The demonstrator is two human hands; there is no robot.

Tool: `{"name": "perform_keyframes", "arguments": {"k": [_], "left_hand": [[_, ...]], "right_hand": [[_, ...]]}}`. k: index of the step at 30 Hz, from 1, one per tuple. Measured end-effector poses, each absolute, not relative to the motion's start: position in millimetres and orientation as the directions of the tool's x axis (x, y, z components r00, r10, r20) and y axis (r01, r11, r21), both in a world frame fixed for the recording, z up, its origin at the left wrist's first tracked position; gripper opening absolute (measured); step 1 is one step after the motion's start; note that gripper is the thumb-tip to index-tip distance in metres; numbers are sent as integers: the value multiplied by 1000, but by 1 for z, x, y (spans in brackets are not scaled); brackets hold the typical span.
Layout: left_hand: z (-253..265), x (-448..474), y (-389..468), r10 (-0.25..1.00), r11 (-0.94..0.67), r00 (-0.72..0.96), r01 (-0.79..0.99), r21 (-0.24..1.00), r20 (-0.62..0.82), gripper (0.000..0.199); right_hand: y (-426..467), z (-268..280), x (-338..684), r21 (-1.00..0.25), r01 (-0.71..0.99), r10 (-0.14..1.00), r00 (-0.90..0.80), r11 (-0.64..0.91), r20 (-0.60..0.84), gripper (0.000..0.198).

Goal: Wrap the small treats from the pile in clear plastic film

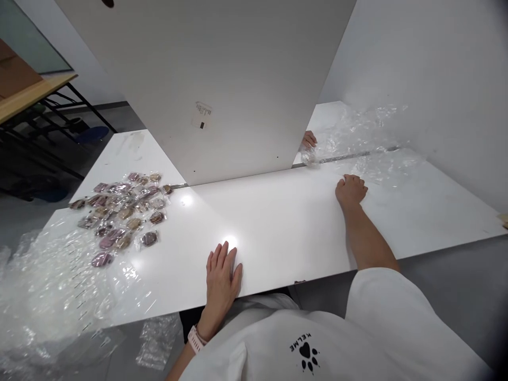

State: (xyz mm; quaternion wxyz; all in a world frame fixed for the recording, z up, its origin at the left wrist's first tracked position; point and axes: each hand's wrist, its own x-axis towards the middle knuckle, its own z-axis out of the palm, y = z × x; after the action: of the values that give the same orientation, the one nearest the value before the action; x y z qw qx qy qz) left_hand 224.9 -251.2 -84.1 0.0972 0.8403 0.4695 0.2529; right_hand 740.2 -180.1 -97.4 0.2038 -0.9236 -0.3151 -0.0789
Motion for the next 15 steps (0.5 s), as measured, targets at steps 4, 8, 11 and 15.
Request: {"name": "perform_keyframes", "arguments": {"k": [4,8,11,15], "left_hand": [[-83,225,-251,846,-532,422,721,444,327,37],[-84,223,-251,844,-536,434,712,455,315,36],[-82,222,-250,855,-518,436,695,500,280,35],[-65,230,-246,898,-416,399,628,658,187,33]], "right_hand": [[-214,-97,719,-244,610,542,788,-754,292,40],[-248,-94,681,-199,614,533,773,-764,344,37],[-270,-89,627,-176,709,634,694,-682,340,36],[-290,-80,519,-274,884,870,441,-379,220,30]]}}
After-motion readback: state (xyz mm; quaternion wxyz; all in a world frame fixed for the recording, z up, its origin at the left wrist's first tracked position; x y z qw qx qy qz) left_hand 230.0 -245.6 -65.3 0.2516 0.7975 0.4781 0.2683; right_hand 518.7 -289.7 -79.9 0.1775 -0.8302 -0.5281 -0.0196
